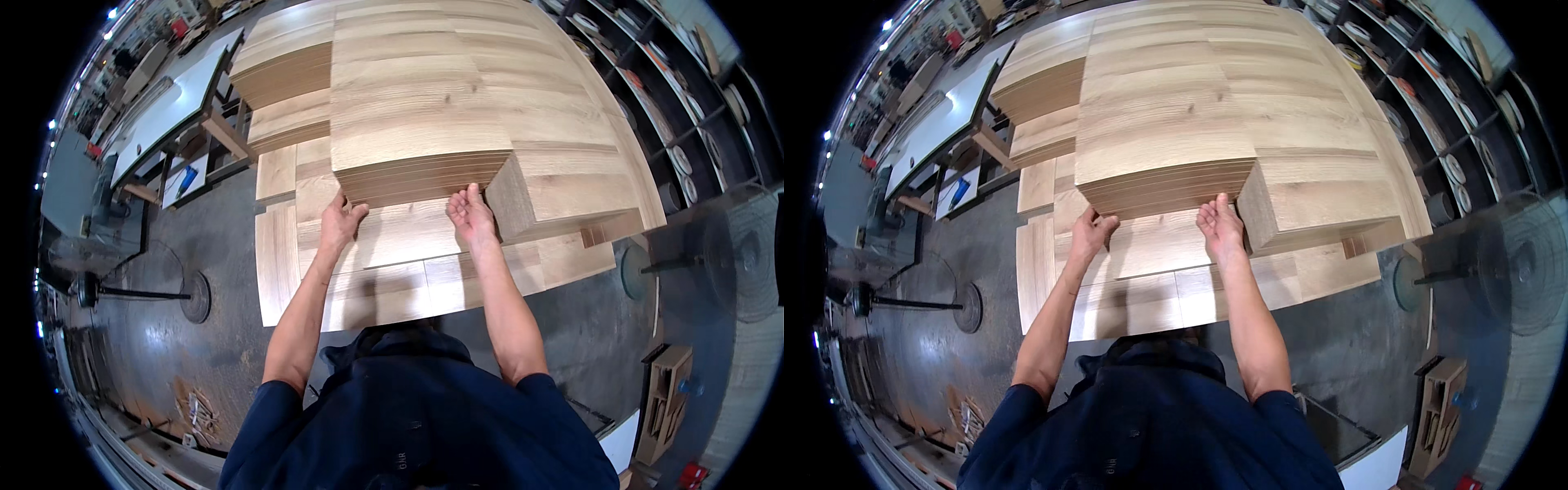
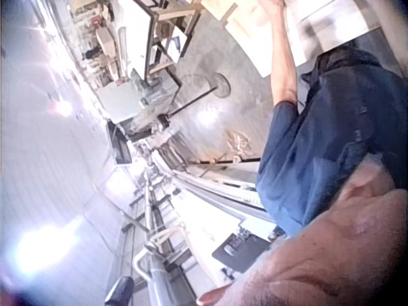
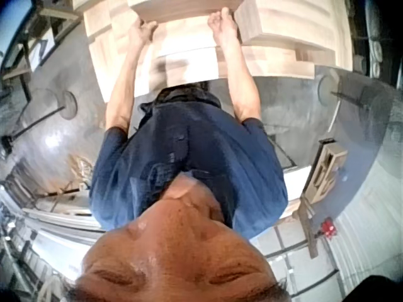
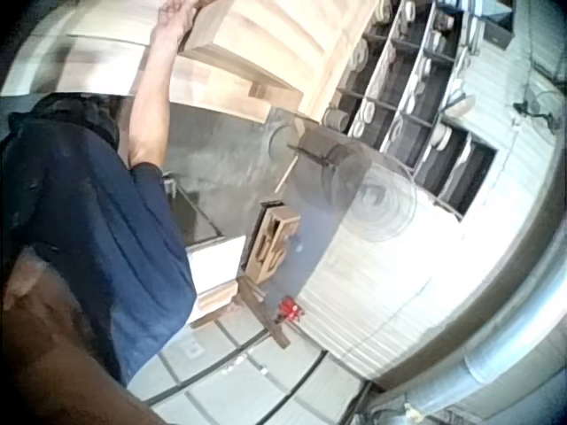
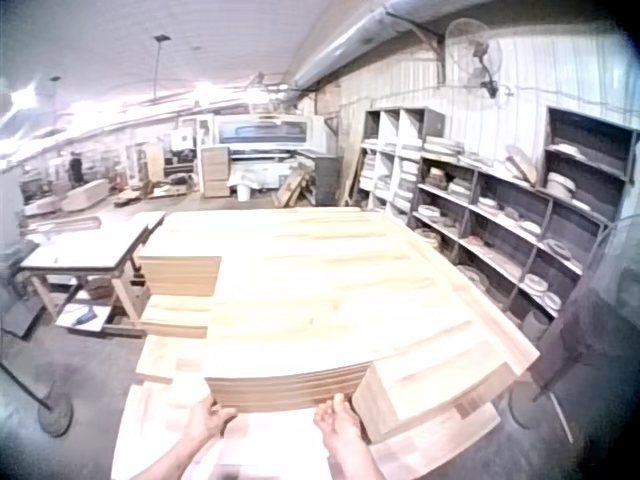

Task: The person uses a utility knife to trim edges on wooden boards at a workbench, then stacks the finished boards onto a large wooden structure.

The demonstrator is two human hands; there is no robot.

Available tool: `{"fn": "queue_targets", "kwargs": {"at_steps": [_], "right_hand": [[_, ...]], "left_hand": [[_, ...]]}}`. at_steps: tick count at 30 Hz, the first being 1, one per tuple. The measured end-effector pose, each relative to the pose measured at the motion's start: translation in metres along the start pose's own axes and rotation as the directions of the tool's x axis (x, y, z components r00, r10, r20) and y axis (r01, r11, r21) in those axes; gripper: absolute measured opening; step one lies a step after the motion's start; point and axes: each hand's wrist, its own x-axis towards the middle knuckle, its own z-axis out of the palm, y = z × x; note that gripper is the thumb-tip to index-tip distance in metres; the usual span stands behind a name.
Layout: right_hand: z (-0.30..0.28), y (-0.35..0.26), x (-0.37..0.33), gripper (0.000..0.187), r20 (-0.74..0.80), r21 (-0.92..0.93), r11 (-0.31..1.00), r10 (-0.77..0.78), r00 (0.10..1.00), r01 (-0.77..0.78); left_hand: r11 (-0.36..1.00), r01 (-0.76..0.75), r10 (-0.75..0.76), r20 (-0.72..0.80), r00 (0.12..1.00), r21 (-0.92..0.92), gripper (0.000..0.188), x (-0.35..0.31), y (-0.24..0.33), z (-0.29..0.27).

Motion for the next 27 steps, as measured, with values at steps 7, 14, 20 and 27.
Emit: {"fn": "queue_targets", "kwargs": {"at_steps": [7,14,20,27], "right_hand": [[-0.020,0.013,-0.082,0.019,0.134,-0.417,0.907,0.006,0.991,0.051],[-0.029,0.022,-0.099,0.018,0.205,-0.543,0.824,-0.058,0.977,0.162],[0.002,0.010,-0.106,0.016,0.353,-0.616,0.670,-0.236,0.905,0.415],[0.049,-0.004,-0.111,0.016,0.454,-0.586,0.629,-0.266,0.850,0.510]], "left_hand": [[0.998,-0.030,0.031,0.019,0.999,-0.061,0.066,-0.041,-0.067,0.019],[0.996,0.068,-0.069,-0.007,0.998,-0.060,0.062,-0.038,-0.037,0.004],[0.857,-0.078,-0.023,-0.188,0.982,-0.510,0.054,-0.016,0.059,-0.032],[0.771,-0.025,-0.082,-0.137,0.987,-0.636,0.048,0.002,0.086,-0.029]]}}
